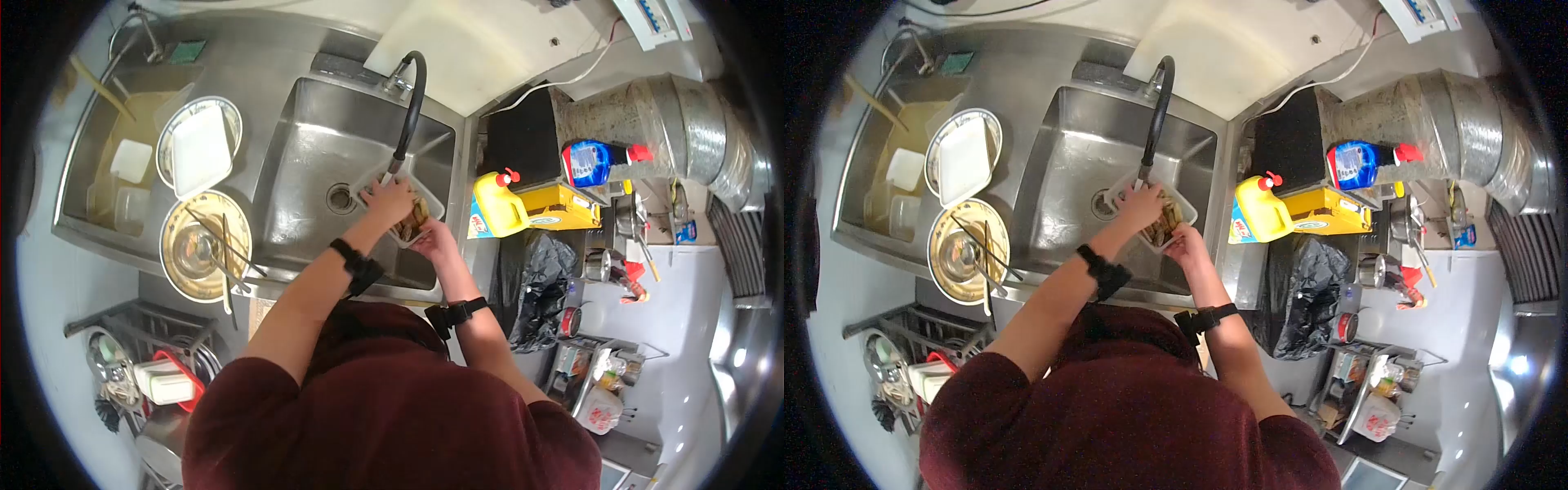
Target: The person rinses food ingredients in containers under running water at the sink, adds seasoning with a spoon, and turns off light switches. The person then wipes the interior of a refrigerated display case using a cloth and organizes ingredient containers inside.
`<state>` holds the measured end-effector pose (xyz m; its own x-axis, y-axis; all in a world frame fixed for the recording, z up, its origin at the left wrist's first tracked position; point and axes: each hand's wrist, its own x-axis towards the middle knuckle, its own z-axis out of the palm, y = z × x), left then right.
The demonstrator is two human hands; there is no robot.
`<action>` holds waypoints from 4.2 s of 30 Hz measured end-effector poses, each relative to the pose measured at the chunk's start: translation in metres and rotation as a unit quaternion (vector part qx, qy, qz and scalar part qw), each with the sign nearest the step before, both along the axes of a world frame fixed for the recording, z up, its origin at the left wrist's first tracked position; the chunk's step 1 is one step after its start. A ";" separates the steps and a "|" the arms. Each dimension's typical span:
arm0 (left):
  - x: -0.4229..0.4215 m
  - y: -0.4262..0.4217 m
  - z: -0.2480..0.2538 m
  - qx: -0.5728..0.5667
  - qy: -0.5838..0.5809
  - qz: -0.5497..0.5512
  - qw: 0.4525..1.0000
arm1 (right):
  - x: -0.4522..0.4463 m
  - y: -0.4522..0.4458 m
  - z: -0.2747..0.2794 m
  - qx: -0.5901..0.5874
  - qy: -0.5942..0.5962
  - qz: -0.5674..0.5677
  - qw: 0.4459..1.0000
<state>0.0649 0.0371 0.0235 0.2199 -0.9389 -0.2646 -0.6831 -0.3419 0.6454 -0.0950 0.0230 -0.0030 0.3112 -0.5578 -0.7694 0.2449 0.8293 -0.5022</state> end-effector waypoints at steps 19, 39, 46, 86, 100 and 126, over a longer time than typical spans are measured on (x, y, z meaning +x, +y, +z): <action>0.081 0.054 -0.036 0.048 0.656 0.247 0.712 | 0.072 -0.011 0.008 0.048 -0.212 0.090 0.972; 0.100 0.086 -0.073 -0.001 0.661 0.318 0.679 | 0.100 -0.011 0.002 0.010 0.036 0.261 0.964; 0.073 0.063 -0.041 0.054 0.655 0.217 0.722 | 0.041 0.000 -0.020 -0.016 -0.039 0.192 0.980; 0.097 0.080 -0.065 0.035 0.592 0.341 0.730 | -0.010 0.016 -0.023 0.004 0.014 0.158 0.987; 0.063 0.017 -0.055 0.092 0.577 0.293 0.757 | -0.019 0.025 -0.009 -0.032 0.029 0.117 0.992; 0.097 0.057 -0.026 0.151 0.591 0.173 0.773 | -0.018 -0.039 0.007 -0.085 0.061 0.388 0.916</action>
<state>0.1615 0.0940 -0.0028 -0.1203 -0.7339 -0.6685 0.4893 -0.6298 0.6033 -0.1131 -0.0163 0.0044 0.5819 -0.3192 -0.7480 -0.4525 0.6371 -0.6240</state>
